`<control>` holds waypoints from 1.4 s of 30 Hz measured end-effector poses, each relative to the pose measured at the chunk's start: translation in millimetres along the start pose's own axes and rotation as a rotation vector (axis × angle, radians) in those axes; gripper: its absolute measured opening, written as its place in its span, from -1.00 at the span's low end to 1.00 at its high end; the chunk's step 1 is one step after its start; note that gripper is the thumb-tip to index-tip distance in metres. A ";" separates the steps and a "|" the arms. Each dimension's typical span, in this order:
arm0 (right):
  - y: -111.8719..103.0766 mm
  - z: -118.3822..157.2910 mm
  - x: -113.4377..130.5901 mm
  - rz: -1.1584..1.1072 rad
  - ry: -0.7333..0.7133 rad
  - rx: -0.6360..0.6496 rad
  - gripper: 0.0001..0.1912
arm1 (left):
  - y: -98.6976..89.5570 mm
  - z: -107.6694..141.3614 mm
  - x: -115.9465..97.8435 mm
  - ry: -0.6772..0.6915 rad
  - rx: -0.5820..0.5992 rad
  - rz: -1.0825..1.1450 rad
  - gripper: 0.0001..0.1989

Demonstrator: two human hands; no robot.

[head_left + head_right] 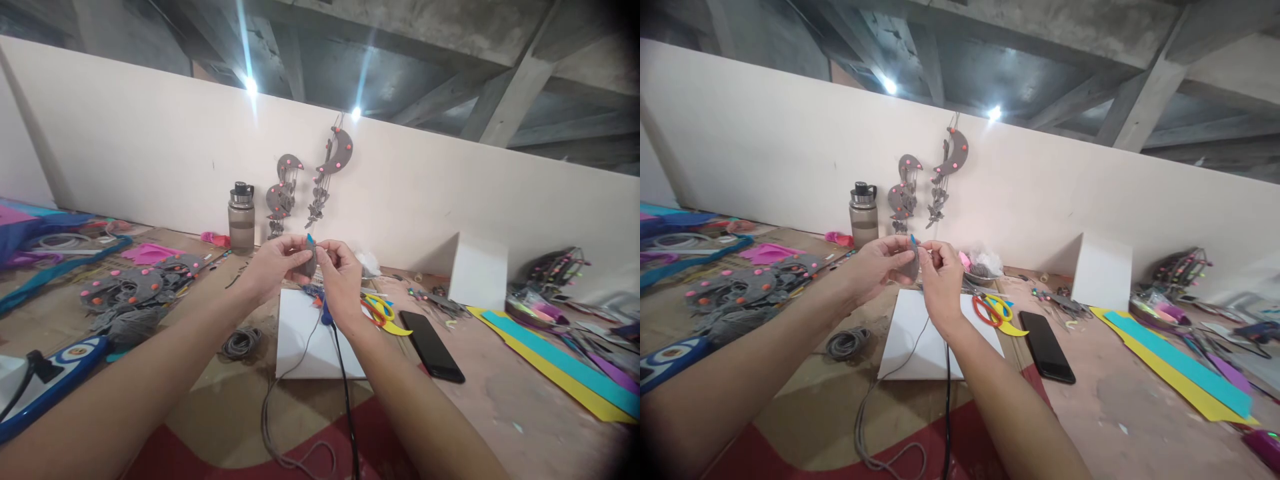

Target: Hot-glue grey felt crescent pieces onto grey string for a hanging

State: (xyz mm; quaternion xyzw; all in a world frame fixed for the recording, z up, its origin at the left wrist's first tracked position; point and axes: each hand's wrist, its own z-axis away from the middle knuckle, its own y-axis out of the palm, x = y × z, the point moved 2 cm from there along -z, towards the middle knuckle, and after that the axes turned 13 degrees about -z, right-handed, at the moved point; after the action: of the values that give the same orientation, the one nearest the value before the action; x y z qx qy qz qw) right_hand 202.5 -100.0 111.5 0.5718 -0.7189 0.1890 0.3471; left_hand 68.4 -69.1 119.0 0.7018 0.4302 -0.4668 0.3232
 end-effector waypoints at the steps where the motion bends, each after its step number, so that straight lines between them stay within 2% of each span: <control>1: 0.1 0.2 0.3 -0.002 0.004 0.000 -0.82 | -0.8 0.0 -0.5 0.001 0.005 -0.006 -0.66; 15: 0.3 1.8 8.1 -0.058 -0.013 0.052 -0.83 | -1.0 -2.6 -0.1 0.056 0.051 0.092 -0.72; 21: -0.1 -1.9 3.4 -0.153 0.066 0.116 -0.84 | -0.9 -2.9 0.7 0.090 0.080 0.114 -0.76; 24: 0.0 -2.7 2.7 -0.153 0.081 0.131 -0.83 | -1.1 -3.6 1.6 0.094 0.056 0.109 -0.71; 32: -1.8 -2.4 8.9 -0.028 -0.060 0.130 -0.88 | -1.3 -3.5 1.2 0.092 0.039 0.077 -0.74; 38: -1.8 -1.8 5.9 -0.011 -0.109 0.159 -0.85 | -3.1 -3.3 0.5 0.117 0.046 0.059 -0.77; 42: -1.9 0.3 6.7 0.095 -0.222 0.171 -0.83 | -5.4 -5.3 -0.2 0.139 0.036 0.071 -0.79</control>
State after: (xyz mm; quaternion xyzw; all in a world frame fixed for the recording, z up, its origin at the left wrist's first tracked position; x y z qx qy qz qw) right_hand 203.4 -105.3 115.8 0.5818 -0.7604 0.2017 0.2062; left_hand 65.4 -62.4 120.7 0.7531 0.4178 -0.4128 0.2963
